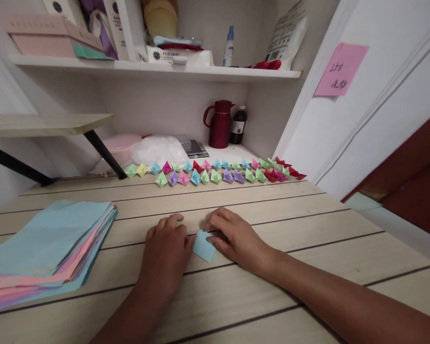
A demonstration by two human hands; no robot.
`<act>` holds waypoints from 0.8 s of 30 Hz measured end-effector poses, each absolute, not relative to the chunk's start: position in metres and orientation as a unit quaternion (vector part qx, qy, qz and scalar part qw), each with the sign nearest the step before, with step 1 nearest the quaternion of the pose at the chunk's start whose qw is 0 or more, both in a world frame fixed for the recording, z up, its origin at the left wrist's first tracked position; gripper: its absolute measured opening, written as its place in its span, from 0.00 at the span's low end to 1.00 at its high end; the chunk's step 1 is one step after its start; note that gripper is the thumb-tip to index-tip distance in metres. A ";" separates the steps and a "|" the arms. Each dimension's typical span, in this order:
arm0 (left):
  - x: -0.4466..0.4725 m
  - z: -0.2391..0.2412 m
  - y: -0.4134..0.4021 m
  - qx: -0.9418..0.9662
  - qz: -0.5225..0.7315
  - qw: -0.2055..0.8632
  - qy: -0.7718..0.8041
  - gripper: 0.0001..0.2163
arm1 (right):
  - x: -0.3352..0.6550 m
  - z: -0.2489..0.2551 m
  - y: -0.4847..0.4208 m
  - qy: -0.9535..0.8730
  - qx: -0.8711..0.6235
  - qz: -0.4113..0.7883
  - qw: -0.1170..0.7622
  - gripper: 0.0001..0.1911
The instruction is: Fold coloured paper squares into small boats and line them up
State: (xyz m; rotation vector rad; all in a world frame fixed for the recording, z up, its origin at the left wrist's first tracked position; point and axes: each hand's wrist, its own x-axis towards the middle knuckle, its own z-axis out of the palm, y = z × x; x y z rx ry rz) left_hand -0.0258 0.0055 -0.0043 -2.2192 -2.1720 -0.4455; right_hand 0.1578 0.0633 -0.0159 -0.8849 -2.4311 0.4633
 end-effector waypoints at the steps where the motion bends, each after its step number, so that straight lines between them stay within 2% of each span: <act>1: -0.026 -0.004 0.006 -0.710 -0.132 0.005 -0.692 0.10 | 0.158 -0.016 0.063 -0.901 -0.307 0.170 0.257 0.12; 6: -0.031 -0.004 0.009 -0.712 -0.142 -0.006 -0.688 0.07 | 0.158 -0.022 0.063 -0.908 -0.284 0.162 0.262 0.15; 12: -0.043 -0.011 0.015 -0.690 -0.267 -0.076 -0.669 0.02 | 0.158 -0.022 0.066 -0.896 -0.296 0.202 0.261 0.14; 17: -0.042 -0.014 0.016 -0.687 -0.285 -0.101 -0.660 0.04 | 0.158 -0.014 0.064 -0.873 -0.322 0.252 0.264 0.26; 24: -0.036 -0.014 0.012 -0.707 -0.272 -0.123 -0.641 0.06 | 0.158 -0.015 0.065 -0.865 -0.335 0.256 0.272 0.11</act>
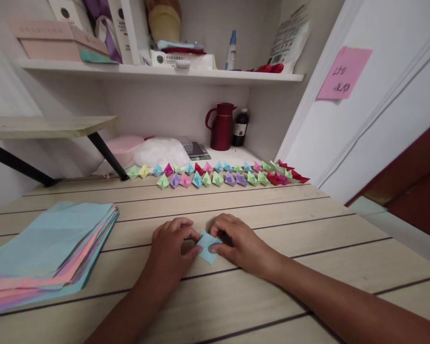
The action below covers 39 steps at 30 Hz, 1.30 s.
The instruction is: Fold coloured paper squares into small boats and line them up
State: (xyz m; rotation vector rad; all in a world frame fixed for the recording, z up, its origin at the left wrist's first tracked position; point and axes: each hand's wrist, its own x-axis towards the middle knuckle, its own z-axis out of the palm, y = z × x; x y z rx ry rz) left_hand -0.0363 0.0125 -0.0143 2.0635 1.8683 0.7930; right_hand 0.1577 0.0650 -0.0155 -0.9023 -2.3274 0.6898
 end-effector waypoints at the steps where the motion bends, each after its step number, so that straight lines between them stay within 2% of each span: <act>1: -0.036 -0.014 0.012 0.706 0.270 0.129 0.642 0.06 | 0.158 -0.017 0.065 -0.869 -0.326 0.254 0.274 0.09; 4: -0.034 -0.011 0.013 0.699 0.261 0.148 0.650 0.07 | 0.158 -0.019 0.066 -0.866 -0.317 0.262 0.284 0.04; 9: -0.032 -0.009 0.014 0.685 0.253 0.166 0.662 0.07 | 0.154 -0.017 0.066 -0.850 -0.350 0.270 0.286 0.07; 18: -0.032 -0.017 0.015 0.694 0.261 0.121 0.660 0.04 | 0.148 -0.016 0.060 -0.873 -0.411 0.141 0.222 0.01; 24: -0.031 -0.021 0.016 0.690 0.263 0.097 0.667 0.04 | 0.148 -0.018 0.060 -0.879 -0.417 0.097 0.211 0.03; 31: -0.031 -0.018 0.014 0.720 0.264 0.090 0.636 0.13 | 0.151 -0.020 0.062 -0.871 -0.392 0.147 0.256 0.06; 39: -0.036 -0.016 0.013 0.754 0.211 0.065 0.619 0.13 | 0.165 -0.020 0.072 -0.880 -0.320 0.217 0.277 0.13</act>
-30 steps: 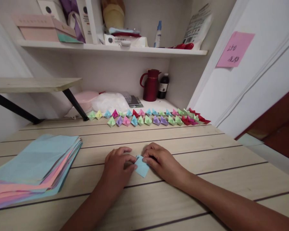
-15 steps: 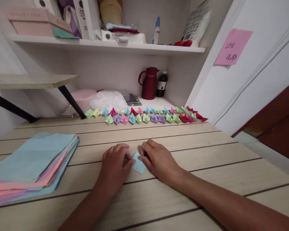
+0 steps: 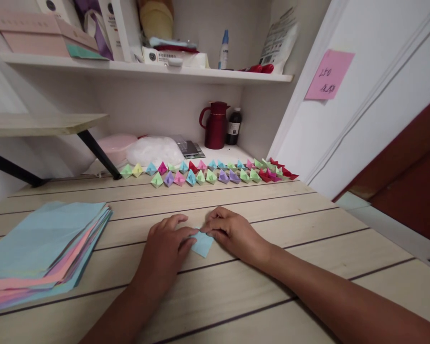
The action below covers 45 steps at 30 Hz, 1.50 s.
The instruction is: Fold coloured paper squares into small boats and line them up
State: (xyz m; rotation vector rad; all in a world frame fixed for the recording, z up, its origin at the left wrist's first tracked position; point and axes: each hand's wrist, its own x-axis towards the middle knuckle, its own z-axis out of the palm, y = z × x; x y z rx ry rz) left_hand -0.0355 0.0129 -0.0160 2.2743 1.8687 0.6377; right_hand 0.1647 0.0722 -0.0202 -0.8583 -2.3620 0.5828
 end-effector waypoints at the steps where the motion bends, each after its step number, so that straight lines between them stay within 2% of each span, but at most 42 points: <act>1: -0.036 -0.016 0.013 0.756 0.207 0.064 0.617 0.13 | 0.167 -0.020 0.073 -0.883 -0.310 0.216 0.278 0.13; 5: -0.036 -0.015 0.014 0.759 0.203 0.064 0.615 0.13 | 0.173 -0.019 0.073 -0.908 -0.252 0.189 0.276 0.15; 11: -0.038 -0.013 0.011 0.777 0.186 0.050 0.599 0.13 | 0.176 -0.016 0.061 -0.957 -0.203 -0.005 0.209 0.16; 17: -0.037 -0.012 0.010 0.774 0.185 0.055 0.604 0.14 | 0.175 -0.012 0.053 -0.965 -0.204 -0.025 0.163 0.20; 22: -0.041 -0.012 0.010 0.779 0.180 0.073 0.596 0.17 | 0.175 -0.009 0.055 -0.963 -0.213 0.046 0.162 0.20; 27: -0.048 -0.017 0.012 0.774 0.198 0.099 0.593 0.18 | 0.174 -0.007 0.060 -0.895 -0.259 0.265 0.249 0.16; 29: -0.051 -0.018 0.012 0.769 0.209 0.117 0.593 0.19 | 0.171 -0.007 0.063 -0.859 -0.297 0.315 0.275 0.15; 34: -0.048 -0.014 0.014 0.741 0.240 0.141 0.612 0.11 | 0.161 -0.015 0.067 -0.854 -0.357 0.257 0.278 0.10; 37: -0.043 -0.015 0.016 0.719 0.250 0.114 0.638 0.09 | 0.157 -0.019 0.069 -0.864 -0.373 0.223 0.254 0.11; 42: -0.039 -0.024 0.019 0.703 0.264 0.079 0.656 0.15 | 0.155 -0.017 0.068 -0.864 -0.383 0.216 0.244 0.15; 45: -0.036 -0.027 0.019 0.695 0.263 0.080 0.664 0.13 | 0.155 -0.016 0.067 -0.863 -0.386 0.218 0.243 0.17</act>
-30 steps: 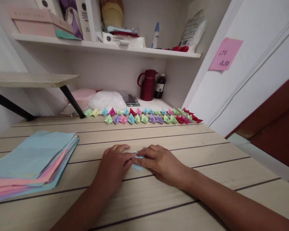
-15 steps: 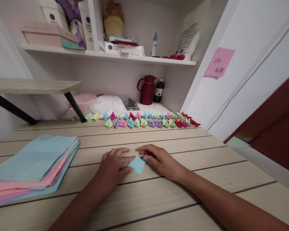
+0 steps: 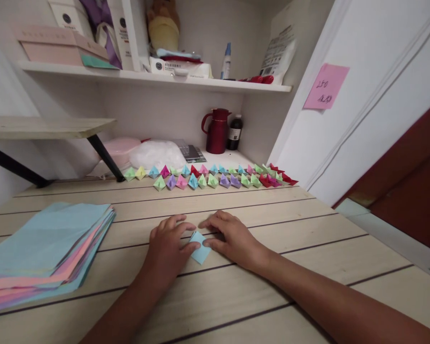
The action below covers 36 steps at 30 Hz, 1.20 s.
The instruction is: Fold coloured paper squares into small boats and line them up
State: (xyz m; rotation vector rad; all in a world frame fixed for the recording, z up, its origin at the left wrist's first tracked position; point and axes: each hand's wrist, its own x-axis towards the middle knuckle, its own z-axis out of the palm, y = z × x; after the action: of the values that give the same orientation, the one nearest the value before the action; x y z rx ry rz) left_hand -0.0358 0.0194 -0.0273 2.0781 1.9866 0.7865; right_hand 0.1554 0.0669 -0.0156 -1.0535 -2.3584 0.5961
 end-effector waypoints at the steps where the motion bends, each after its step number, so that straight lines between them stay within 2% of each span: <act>1: -0.034 -0.028 0.019 0.690 0.265 0.082 0.669 0.12 | 0.155 -0.016 0.067 -0.864 -0.384 0.218 0.243 0.18; 10: -0.028 -0.015 0.016 0.654 0.314 0.148 0.672 0.09 | 0.154 -0.019 0.065 -0.873 -0.373 0.192 0.248 0.20; 16: -0.031 -0.009 0.015 0.656 0.362 0.219 0.625 0.08 | 0.151 -0.014 0.063 -0.850 -0.373 0.239 0.283 0.05; 21: -0.031 -0.012 0.014 0.665 0.381 0.271 0.583 0.05 | 0.151 -0.012 0.062 -0.848 -0.348 0.266 0.299 0.06; 25: -0.029 -0.011 0.012 0.666 0.367 0.264 0.593 0.14 | 0.152 -0.009 0.060 -0.850 -0.327 0.261 0.321 0.06; 27: -0.028 -0.008 0.011 0.665 0.364 0.270 0.594 0.10 | 0.152 -0.007 0.058 -0.848 -0.322 0.251 0.338 0.06; 29: -0.028 -0.004 0.010 0.639 0.389 0.288 0.598 0.03 | 0.152 -0.005 0.057 -0.822 -0.320 0.298 0.365 0.04; 30: -0.027 -0.002 0.010 0.613 0.417 0.304 0.599 0.03 | 0.152 -0.005 0.056 -0.796 -0.318 0.347 0.381 0.03; 33: -0.025 0.000 0.010 0.495 0.520 0.376 0.586 0.08 | 0.151 -0.004 0.054 -0.694 -0.299 0.503 0.420 0.11; 36: -0.022 -0.002 0.010 0.385 0.583 0.446 0.560 0.12 | 0.148 -0.004 0.051 -0.651 -0.286 0.554 0.433 0.15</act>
State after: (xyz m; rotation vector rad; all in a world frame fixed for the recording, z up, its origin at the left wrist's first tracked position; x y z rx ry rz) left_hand -0.0217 0.0099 -0.0016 0.9528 1.3884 1.4436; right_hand 0.1485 0.0505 -0.0043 -0.7121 -1.6231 1.3792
